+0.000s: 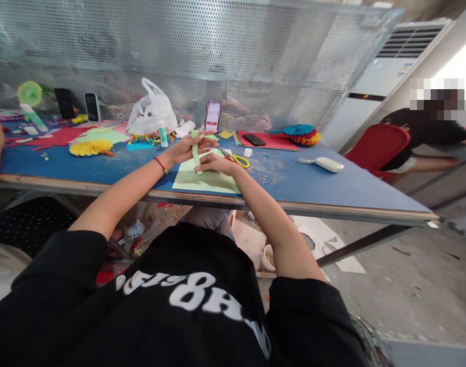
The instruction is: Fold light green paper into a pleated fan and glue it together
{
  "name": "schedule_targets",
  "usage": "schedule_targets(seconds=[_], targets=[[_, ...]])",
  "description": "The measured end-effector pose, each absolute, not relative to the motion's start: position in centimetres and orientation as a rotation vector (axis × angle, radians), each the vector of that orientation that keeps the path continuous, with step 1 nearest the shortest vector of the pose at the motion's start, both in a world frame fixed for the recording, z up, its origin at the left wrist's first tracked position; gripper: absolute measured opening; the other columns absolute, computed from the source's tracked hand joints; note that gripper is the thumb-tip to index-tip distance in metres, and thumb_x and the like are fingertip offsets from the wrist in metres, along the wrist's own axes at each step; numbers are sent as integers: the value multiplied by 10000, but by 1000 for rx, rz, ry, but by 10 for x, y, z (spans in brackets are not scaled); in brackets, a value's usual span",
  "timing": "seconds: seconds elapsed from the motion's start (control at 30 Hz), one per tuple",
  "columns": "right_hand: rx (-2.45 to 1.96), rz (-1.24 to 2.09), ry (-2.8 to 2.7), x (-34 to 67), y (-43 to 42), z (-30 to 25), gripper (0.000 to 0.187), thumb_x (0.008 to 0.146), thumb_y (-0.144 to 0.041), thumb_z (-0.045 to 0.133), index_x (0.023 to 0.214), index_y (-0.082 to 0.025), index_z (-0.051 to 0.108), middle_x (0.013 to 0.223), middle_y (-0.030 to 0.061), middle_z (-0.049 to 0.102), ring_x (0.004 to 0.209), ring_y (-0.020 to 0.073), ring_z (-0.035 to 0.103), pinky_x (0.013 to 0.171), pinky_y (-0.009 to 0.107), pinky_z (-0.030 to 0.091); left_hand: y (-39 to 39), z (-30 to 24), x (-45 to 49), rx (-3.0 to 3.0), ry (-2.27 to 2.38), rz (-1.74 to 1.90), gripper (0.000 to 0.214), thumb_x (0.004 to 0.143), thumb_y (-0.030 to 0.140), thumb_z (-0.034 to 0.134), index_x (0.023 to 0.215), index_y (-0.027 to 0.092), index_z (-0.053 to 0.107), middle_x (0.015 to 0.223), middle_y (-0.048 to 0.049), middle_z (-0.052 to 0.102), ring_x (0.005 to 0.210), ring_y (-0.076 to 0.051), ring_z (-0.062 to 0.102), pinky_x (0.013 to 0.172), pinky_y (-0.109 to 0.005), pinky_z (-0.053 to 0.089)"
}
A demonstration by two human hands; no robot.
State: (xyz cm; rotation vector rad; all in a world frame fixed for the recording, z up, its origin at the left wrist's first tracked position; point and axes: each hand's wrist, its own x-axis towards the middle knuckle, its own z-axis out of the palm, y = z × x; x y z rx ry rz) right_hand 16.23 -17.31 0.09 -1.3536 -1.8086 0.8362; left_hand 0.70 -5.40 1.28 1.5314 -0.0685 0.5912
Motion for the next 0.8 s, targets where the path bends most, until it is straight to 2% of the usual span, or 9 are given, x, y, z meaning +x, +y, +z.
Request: schedule_targets(seconds=[0.17, 0.3, 0.4, 0.53, 0.7, 0.8], targets=[[-1341, 819, -1711, 170, -164, 0, 495, 837, -670, 802, 758, -192, 701, 793, 47, 758, 745, 149, 673, 710, 269, 518, -49, 21, 1, 1411, 26, 711, 285, 1112, 316, 587, 1306, 190, 752, 1436, -113, 741, 1484, -271, 602, 1235, -425, 515], [-1379, 660, -1558, 180, -153, -4, 524, 902, -684, 755, 737, -200, 643, 659, 7, 661, 606, 103, 565, 598, 231, 443, -42, 20, 1, 1255, 230, 859, 271, 1092, 250, 609, 1313, 158, 735, 1389, -130, 765, 1417, -254, 663, 1211, -424, 541], [-1404, 555, -1471, 186, -145, -6, 525, 905, -665, 764, 700, -195, 651, 604, -1, 615, 570, 97, 507, 560, 232, 397, -39, 17, 5, 1185, 350, 898, 232, 1079, 182, 611, 1262, 110, 734, 1287, -155, 804, 1302, -229, 740, 1179, -389, 566], [-1411, 503, -1441, 189, -140, -8, 552, 884, -671, 768, 629, -196, 648, 588, 14, 618, 582, 113, 511, 591, 258, 407, -36, 14, 9, 1184, 394, 914, 175, 1078, 152, 588, 1125, 90, 744, 1161, -170, 834, 1187, -231, 793, 1152, -394, 586], [-1407, 531, -1535, 187, -146, -7, 542, 777, -691, 837, 626, -184, 720, 622, 32, 671, 660, 137, 560, 709, 285, 467, -29, 8, 10, 1199, 430, 977, 230, 1110, 181, 517, 1042, 103, 722, 1059, -148, 845, 1094, -207, 819, 1113, -365, 597], [-1427, 557, -1583, 186, -149, -7, 570, 724, -731, 849, 631, -180, 735, 646, 42, 695, 685, 149, 573, 737, 297, 479, -22, 4, 11, 1247, 441, 1034, 212, 1105, 236, 554, 1041, 119, 719, 1079, -131, 843, 1071, -188, 819, 1090, -333, 599]])
